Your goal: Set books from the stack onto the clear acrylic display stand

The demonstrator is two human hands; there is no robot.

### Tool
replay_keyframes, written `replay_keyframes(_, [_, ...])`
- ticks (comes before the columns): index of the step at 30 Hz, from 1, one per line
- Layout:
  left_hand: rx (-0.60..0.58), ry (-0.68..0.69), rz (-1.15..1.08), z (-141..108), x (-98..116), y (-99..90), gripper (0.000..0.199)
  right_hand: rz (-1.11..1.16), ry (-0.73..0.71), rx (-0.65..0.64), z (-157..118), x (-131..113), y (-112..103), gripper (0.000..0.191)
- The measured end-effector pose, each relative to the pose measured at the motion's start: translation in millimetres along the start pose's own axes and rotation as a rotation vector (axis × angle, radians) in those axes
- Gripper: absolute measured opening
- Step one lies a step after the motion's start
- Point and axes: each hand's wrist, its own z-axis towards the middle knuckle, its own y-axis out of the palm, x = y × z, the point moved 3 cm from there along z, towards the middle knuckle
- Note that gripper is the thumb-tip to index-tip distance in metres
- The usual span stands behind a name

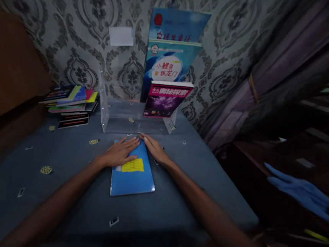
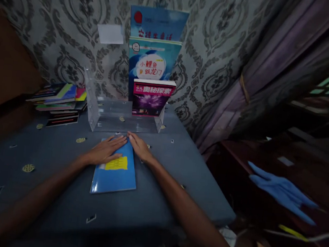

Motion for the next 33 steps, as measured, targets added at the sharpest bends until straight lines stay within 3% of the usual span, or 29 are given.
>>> replay_keyframes(9, [-0.082,0.153,-0.077,-6.3,38.5,-1.7,0.065,-0.154,-0.039,-0.032,-2.2,-4.8,1.7,0.054])
replay_keyframes(18, [-0.169,0.319,-0.139,-39.3,87.6,1.5,0.058,-0.342,-0.078,-0.077,-4.2,-5.8,11.7,0.047])
replay_keyframes(22, [-0.169,0.362,-0.088,-48.9,98.1,4.0,0.056,-0.444,-0.072,-0.101,-9.1,-12.8,15.8,0.047])
replay_keyframes(28, [0.021,0.424,0.022,-55.7,96.5,7.3,0.046,-0.734,-0.158,-0.184,-8.0,-32.2,36.3,0.047])
replay_keyframes(33, [0.321,0.432,0.159,-65.0,96.8,2.4,0.035,-0.678,-0.308,-0.389,3.6,-45.4,72.7,0.048])
